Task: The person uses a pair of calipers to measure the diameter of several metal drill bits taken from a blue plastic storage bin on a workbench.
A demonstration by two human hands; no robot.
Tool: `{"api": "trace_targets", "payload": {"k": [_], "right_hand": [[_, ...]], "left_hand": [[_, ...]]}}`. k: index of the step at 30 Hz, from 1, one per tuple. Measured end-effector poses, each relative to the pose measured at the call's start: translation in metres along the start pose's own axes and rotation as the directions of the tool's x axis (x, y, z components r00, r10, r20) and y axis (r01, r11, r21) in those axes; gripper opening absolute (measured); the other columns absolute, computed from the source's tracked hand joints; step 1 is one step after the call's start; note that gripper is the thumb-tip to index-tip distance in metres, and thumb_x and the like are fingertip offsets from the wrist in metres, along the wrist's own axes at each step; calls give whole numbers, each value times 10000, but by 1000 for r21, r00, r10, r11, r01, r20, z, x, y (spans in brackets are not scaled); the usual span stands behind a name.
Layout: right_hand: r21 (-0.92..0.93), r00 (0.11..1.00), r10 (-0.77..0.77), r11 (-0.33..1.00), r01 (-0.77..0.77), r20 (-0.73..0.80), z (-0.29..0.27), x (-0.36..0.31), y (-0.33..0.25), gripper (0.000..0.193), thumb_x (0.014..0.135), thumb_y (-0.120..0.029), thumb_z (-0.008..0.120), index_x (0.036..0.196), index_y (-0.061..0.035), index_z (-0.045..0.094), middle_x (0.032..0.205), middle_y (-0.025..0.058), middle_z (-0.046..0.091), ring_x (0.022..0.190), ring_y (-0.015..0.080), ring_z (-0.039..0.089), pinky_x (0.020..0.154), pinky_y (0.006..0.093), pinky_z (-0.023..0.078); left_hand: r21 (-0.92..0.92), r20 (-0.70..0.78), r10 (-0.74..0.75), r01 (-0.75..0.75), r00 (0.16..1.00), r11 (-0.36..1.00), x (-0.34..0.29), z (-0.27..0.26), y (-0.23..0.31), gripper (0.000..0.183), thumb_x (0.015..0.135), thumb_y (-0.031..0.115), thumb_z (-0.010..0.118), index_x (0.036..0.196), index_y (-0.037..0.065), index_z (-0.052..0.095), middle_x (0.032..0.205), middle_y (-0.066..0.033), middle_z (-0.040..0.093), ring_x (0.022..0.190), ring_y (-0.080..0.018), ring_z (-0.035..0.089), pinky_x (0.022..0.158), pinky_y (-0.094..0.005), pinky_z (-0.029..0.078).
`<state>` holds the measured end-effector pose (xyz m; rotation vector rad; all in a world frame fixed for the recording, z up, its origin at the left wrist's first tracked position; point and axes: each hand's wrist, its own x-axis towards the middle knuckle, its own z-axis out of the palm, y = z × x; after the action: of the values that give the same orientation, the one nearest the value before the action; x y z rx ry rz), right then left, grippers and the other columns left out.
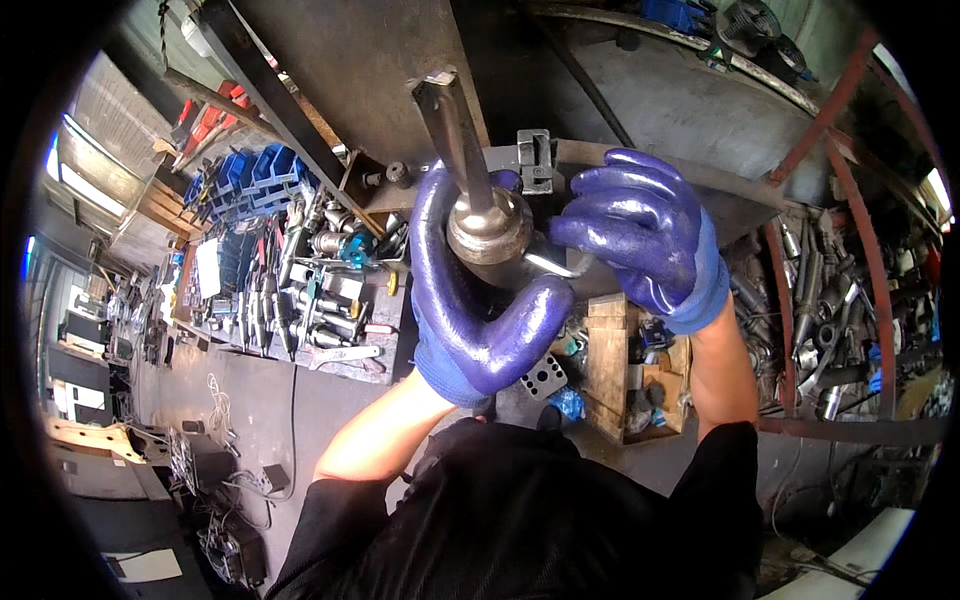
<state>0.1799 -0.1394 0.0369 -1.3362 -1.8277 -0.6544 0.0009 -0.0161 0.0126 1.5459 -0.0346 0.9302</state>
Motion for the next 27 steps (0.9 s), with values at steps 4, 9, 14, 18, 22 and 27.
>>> {"api": "trace_targets", "payload": {"k": [4, 9, 14, 18, 22, 27], "right_hand": [[-92, 999, -47, 995, 49, 19, -6, 8, 1, 284, 817, -167, 695, 1084, -220, 778, 953, 22, 721, 956, 259, 690, 917, 473, 565], [-358, 987, -136, 920, 157, 83, -14, 16, -8, 292, 810, -225, 711, 1094, -236, 773, 1024, 16, 710, 988, 261, 676, 911, 483, 559], [-180, 994, -88, 979, 99, 68, -7, 9, -4, 337, 786, -168, 716, 1116, -203, 769, 1010, 27, 707, 955, 251, 681, 812, 420, 581], [-351, 991, -134, 927, 135, 27, -6, 13, -13, 357, 779, -155, 714, 1132, -186, 760, 962, 26, 703, 882, 240, 682, 777, 407, 581], [-328, 992, -127, 937, 121, 2, 0, 13, -10, 381, 776, -150, 710, 1153, -194, 750, 941, 23, 692, 882, 234, 681, 778, 410, 579], [-194, 997, -75, 978, 74, 2, 4, 6, 17, 348, 836, -386, 729, 1092, -150, 730, 965, 74, 692, 931, 302, 676, 880, 469, 540]], "left_hand": [[-52, 15, -24, 25, 1000, 998, 1, 2, 2, 1034, 803, 134, 833, 1587, 46, 164, 1377, -162, 493, 1193, -240, 560, 1010, -404, 486], [-165, -16, -53, 50, 998, 985, 1, 4, 1, 1135, 754, 203, 911, 1586, 37, 158, 1420, -188, 478, 1269, -269, 545, 1054, -426, 477], [-87, -32, -3, 0, 999, 996, 2, 5, -5, 1126, 743, 233, 923, 1571, 28, 187, 1381, -181, 508, 1232, -256, 565, 1039, -415, 487], [-96, -70, 1, -8, 998, 995, 2, 8, -6, 1092, 749, 220, 917, 1559, 25, 210, 1342, -173, 530, 1193, -244, 588, 1010, -407, 506], [-42, -34, 24, -25, 999, 999, 4, 8, -8, 1033, 758, 138, 899, 1556, 124, 244, 1282, -108, 563, 1157, -250, 614, 995, -421, 548], [111, -80, 43, -34, 996, 993, 3, 8, -5, 936, 772, 118, 873, 1513, 86, 304, 1225, -103, 572, 1056, -202, 632, 923, -365, 552]]}}
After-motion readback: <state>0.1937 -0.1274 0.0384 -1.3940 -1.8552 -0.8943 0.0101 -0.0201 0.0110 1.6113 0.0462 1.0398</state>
